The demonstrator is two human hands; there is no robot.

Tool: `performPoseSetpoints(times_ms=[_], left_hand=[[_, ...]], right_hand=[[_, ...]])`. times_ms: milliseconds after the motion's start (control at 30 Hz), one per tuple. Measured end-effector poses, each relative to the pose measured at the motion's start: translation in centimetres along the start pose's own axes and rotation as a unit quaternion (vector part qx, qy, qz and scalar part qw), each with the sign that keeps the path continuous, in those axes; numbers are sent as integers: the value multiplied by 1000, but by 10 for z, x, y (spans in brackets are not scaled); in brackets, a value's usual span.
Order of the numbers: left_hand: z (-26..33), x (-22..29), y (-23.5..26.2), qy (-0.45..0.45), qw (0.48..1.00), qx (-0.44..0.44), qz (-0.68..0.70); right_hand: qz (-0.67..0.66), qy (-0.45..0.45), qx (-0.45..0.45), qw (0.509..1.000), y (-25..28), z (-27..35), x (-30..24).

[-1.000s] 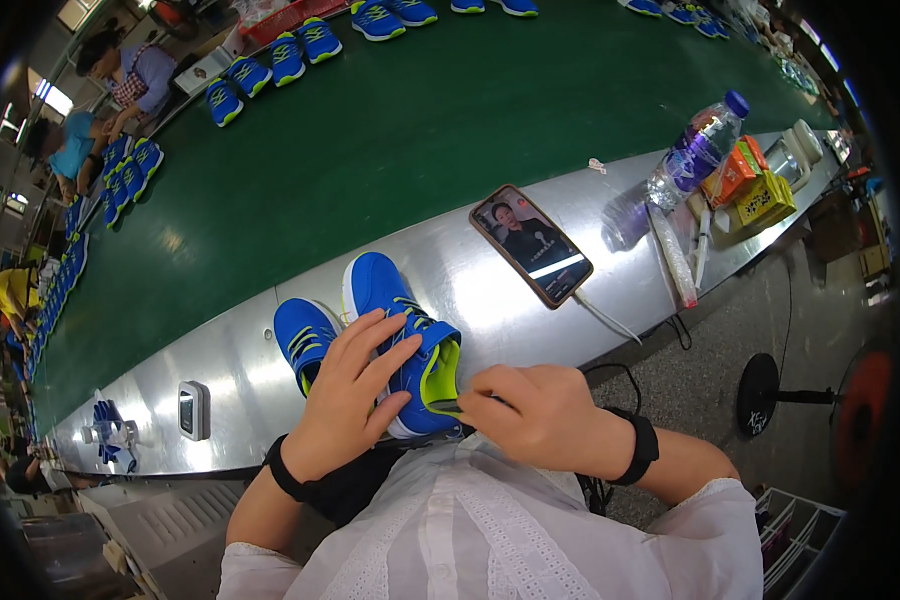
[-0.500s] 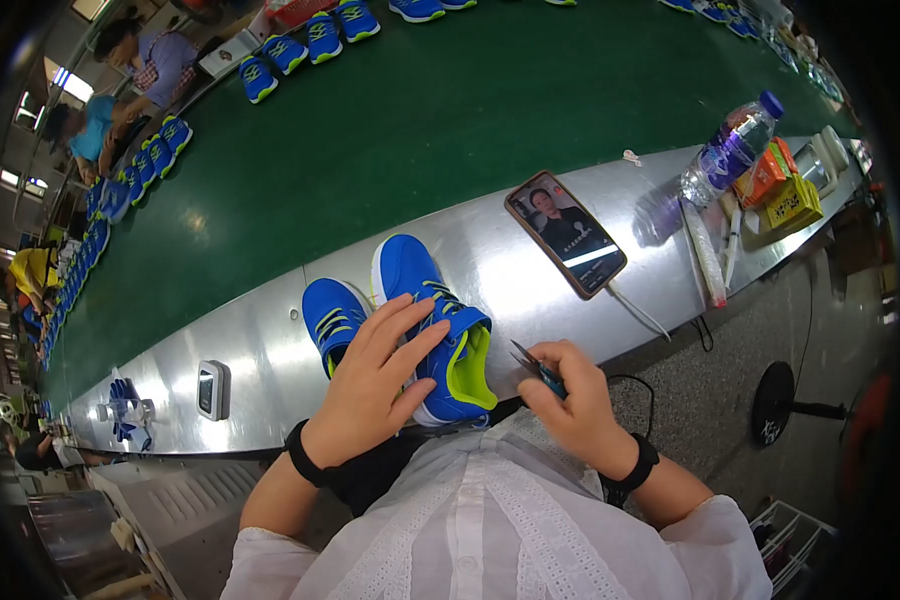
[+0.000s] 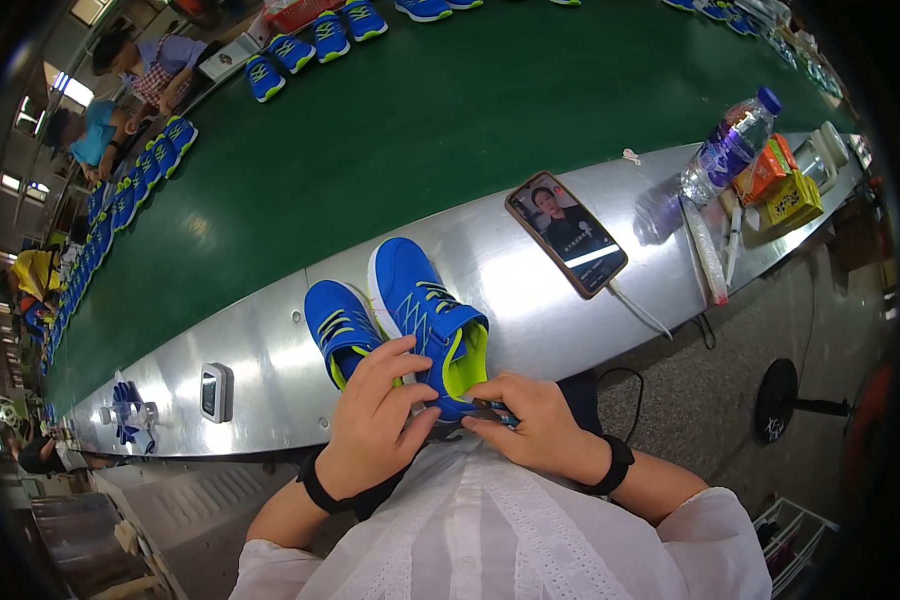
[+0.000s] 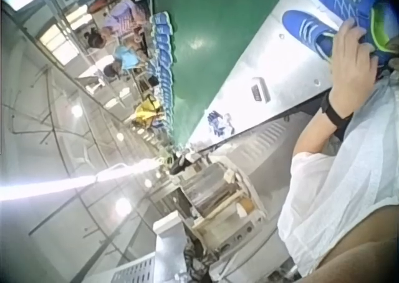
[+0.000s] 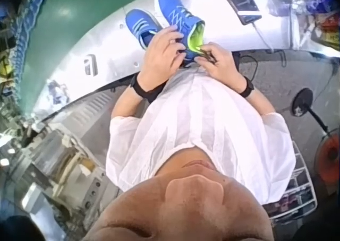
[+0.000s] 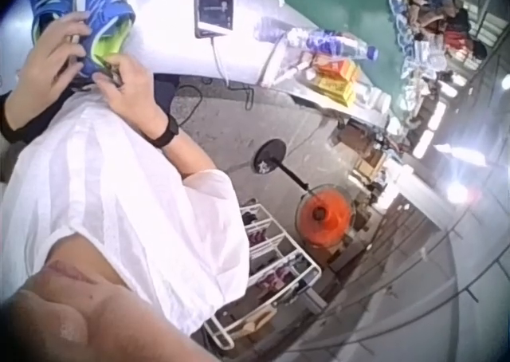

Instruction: Inspecting and cleaning loose threads or debris from new shoes on an assembly line using a small tool.

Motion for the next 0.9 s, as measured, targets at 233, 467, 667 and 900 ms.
performPoseSetpoints(times_ms=[233, 467, 667, 900], left_hand=[[-3, 3, -3, 12, 999, 40, -15], [-8, 5, -8, -8, 998, 54, -44], [-8, -21, 15, 56, 987, 104, -104], [-3, -29, 19, 60, 984, 87, -146]], right_hand=[[29, 34, 1, 999, -4, -1, -2], [30, 30, -4, 999, -2, -1, -3], [30, 40, -3, 999, -2, -4, -7], [23, 26, 12, 999, -1, -3, -3]])
Point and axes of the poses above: each hand's wrist, its own z-axis away from the middle knuckle, its own y-axis out of the back of the hand, x = y × z, the point moved 5 cm from there along -z, towards the middle knuckle, and after that the axes turned 13 degrees about -z, right-handed, at the moved point
